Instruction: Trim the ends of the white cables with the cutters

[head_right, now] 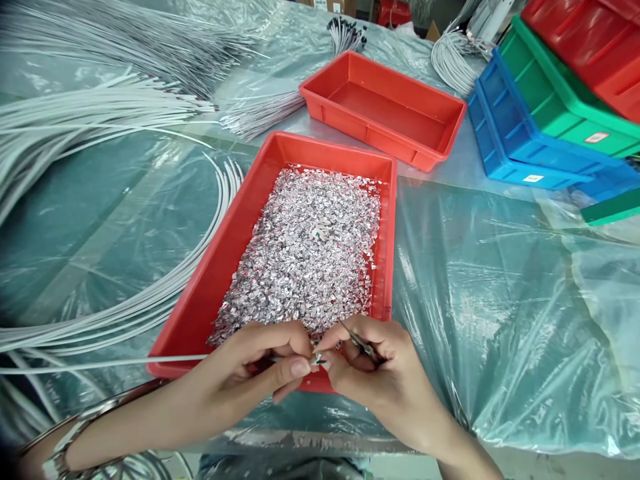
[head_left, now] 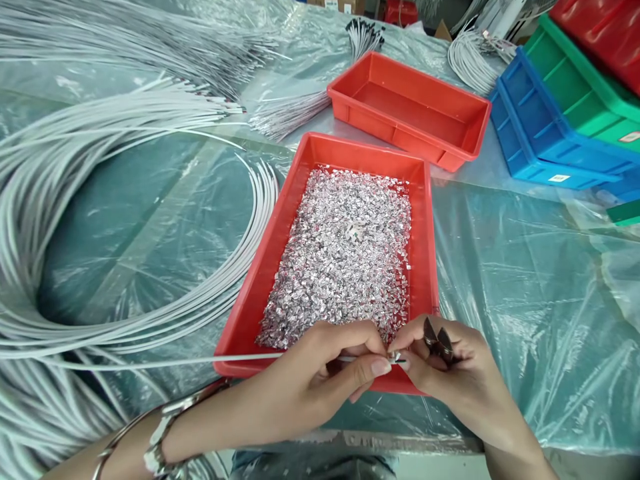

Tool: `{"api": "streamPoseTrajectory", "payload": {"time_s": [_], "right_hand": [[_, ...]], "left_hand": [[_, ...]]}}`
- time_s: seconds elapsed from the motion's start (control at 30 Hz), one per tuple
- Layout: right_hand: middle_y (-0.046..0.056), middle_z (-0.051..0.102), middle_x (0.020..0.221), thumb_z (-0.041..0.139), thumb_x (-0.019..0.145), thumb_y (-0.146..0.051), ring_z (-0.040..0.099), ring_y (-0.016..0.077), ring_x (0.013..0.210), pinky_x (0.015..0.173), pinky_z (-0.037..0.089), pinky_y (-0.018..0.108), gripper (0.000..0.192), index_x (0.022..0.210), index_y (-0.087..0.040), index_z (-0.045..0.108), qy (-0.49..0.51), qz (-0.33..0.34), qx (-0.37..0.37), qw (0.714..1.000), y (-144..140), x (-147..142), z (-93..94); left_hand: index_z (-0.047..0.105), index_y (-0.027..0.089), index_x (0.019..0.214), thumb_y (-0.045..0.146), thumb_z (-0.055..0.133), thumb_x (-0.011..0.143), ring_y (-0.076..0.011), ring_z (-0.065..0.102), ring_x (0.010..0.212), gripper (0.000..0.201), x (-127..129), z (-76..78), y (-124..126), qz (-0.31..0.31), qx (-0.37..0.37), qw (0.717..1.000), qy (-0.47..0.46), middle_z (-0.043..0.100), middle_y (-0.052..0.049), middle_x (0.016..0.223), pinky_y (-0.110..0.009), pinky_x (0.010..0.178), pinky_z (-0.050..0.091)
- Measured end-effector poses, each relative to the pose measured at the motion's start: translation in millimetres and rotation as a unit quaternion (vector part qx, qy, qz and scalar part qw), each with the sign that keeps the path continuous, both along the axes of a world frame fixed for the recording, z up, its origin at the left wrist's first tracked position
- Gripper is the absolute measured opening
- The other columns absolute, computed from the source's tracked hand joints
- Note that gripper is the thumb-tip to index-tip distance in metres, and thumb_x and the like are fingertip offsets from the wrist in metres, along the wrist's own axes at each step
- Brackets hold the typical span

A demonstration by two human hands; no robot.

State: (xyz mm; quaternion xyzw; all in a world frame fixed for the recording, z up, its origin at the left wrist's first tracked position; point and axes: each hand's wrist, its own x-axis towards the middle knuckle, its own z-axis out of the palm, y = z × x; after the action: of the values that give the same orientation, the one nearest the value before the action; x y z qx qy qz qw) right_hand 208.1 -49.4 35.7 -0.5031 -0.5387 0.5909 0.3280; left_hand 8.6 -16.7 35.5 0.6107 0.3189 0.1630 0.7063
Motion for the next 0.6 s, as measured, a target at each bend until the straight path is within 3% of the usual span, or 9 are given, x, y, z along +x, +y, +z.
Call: {"api": "streamPoseTrajectory", "payload": {"time_s": [0.23,0.43,0.53,0.6], "right_hand": [[-0.007,0.037,0.063,0.059,0.093,-0.020,0.027,0.0087,0.051,0.044,0.021,0.023,0.008,0.085,-0.022,0.061,-0.017,0.092,0.025,0.995,7,8,2.0],[-0.006,0.041,0.063,0.056,0.095,-0.026,0.029,0.0094,0.051,0.043,0.024,0.024,0.011,0.086,-0.022,0.061,-0.020,0.106,0.009,0.994,8,10,2.8],[-0.005,0.048,0.065,0.057,0.095,-0.022,0.037,0.0095,0.052,0.045,0.028,0.023,0.009,0.087,-0.022,0.062,-0.036,0.103,0.063,0.992,11,9,2.1],[-0.004,0.052,0.065,0.056,0.094,-0.021,0.040,0.0096,0.052,0.046,0.031,0.023,0.010,0.087,-0.022,0.063,-0.074,0.061,0.112,0.989,14,8,0.7]], "left_hand": [[0.050,0.017,0.078,0.025,0.048,0.095,-0.0073,0.033,0.056,0.019,0,2.2,2,-0.011,-0.019,1.000,-0.011,0.035,0.007,0.061,-0.018,0.048,0.025],[0.060,0.016,0.079,0.024,0.056,0.093,-0.0063,0.034,0.055,0.016,0,-1.3,3,-0.044,0.004,0.999,-0.004,0.046,0.006,0.061,-0.018,0.048,0.026],[0.058,0.015,0.077,0.024,0.058,0.092,-0.0061,0.030,0.052,0.018,0,-2.5,2,-0.038,-0.009,0.999,-0.010,0.041,0.008,0.057,-0.017,0.045,0.023],[0.057,0.015,0.076,0.023,0.058,0.092,-0.0057,0.032,0.051,0.018,0,-3.5,2,-0.039,-0.014,0.999,-0.014,0.041,0.008,0.056,-0.017,0.045,0.023]]}}
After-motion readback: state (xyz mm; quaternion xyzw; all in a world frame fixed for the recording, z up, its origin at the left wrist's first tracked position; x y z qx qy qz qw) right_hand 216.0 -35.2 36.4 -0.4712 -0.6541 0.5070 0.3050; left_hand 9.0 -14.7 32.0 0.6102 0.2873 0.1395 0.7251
